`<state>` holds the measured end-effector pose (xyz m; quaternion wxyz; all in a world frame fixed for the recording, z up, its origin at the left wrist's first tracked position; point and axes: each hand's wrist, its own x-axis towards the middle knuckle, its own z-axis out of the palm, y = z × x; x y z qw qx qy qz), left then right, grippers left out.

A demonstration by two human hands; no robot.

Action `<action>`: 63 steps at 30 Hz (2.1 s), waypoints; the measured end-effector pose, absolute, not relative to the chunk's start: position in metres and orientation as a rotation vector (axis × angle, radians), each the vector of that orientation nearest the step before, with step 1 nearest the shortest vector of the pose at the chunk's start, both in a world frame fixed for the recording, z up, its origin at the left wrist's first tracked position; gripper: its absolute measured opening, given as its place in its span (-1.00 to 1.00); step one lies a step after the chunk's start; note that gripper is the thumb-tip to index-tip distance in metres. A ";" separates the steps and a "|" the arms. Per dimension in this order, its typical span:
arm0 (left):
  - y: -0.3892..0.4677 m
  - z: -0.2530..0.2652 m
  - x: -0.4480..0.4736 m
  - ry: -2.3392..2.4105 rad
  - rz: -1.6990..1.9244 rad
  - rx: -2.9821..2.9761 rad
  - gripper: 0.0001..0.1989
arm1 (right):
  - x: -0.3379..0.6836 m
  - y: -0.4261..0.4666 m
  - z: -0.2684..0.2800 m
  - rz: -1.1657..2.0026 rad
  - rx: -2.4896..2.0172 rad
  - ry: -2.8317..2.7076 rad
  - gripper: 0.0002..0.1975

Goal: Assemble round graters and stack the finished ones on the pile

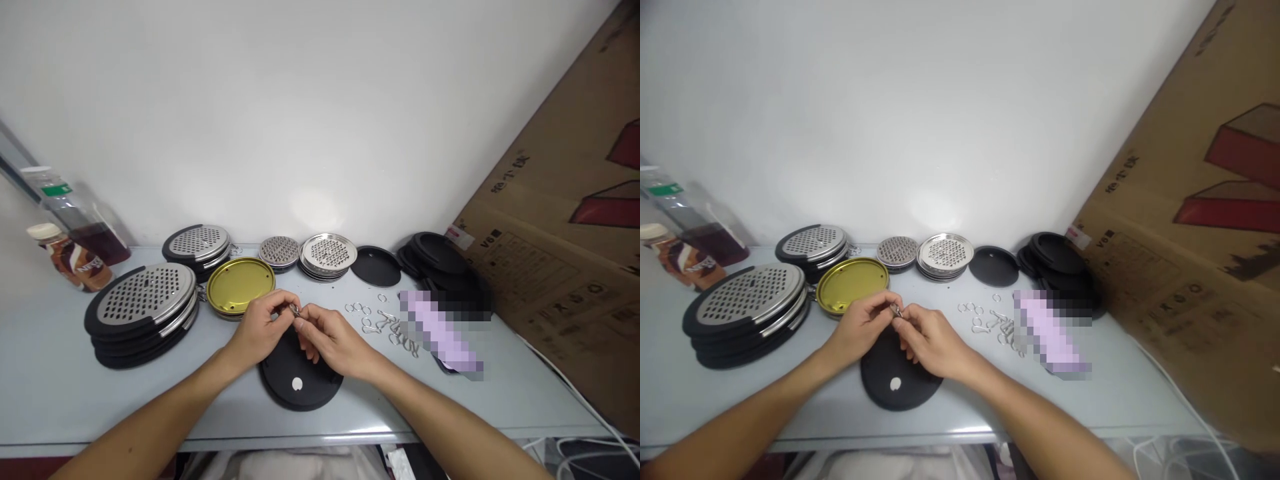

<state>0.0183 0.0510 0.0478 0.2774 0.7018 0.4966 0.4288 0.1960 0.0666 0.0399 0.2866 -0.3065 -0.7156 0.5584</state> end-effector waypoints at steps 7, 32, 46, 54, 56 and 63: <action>0.054 0.051 0.018 1.303 1.150 1.722 -0.89 | 0.196 0.066 0.040 1.388 -0.824 -1.900 -0.65; 0.055 0.055 0.012 1.218 1.164 1.783 -0.84 | 0.202 0.064 0.051 1.168 -0.781 -2.055 -0.74; 0.052 0.053 0.018 1.247 1.248 1.748 -0.83 | 0.196 0.064 0.035 0.475 -0.755 -2.228 -0.78; 0.052 0.053 0.015 1.238 1.203 1.788 -0.83 | 0.199 0.065 0.048 0.793 -0.740 -2.124 -0.80; 0.052 0.054 0.015 1.235 1.195 1.795 -0.83 | 0.199 0.066 0.050 0.904 -0.747 -2.089 -0.78; 0.053 0.055 0.016 1.249 1.210 1.801 -0.82 | 0.198 0.064 0.047 1.241 -0.784 -1.907 -0.74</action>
